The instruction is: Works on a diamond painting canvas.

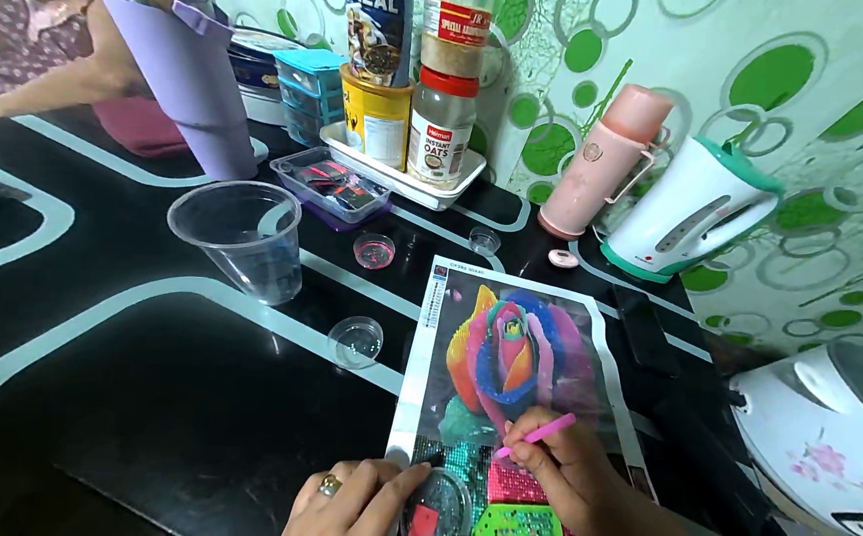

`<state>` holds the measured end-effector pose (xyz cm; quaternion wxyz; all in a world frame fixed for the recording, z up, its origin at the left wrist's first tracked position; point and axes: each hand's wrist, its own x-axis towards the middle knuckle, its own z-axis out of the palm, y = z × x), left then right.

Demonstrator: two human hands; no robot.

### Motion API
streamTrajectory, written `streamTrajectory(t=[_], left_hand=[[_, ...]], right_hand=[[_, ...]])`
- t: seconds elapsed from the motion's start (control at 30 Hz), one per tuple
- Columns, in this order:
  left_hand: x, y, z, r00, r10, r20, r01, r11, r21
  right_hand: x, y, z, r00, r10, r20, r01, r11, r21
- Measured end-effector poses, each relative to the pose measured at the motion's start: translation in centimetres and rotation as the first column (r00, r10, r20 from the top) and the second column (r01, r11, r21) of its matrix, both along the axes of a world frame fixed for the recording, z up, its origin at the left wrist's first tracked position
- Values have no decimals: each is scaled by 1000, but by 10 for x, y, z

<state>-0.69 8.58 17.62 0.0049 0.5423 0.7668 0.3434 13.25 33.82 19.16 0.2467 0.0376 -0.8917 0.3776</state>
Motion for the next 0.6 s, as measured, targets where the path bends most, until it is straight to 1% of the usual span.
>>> streamTrajectory(t=[0.2,0.47,0.53,0.6], left_hand=[[0,0,0,1000,-4,11,4,1000,11],[0,0,0,1000,-1,7,1,1000,5],[0,0,0,1000,-1,8,1,1000,4],[0,0,0,1000,-2,11,2,1000,3]], right_hand=[[0,-1,1,1000,-8,-6,9,998,64],[0,-2,-3,999,-14,-33,16,997,71],[0,-1,-3,1000,-18,-24,19,999,38],[0,-1,-2,1000,-25,10,25,997,-77]])
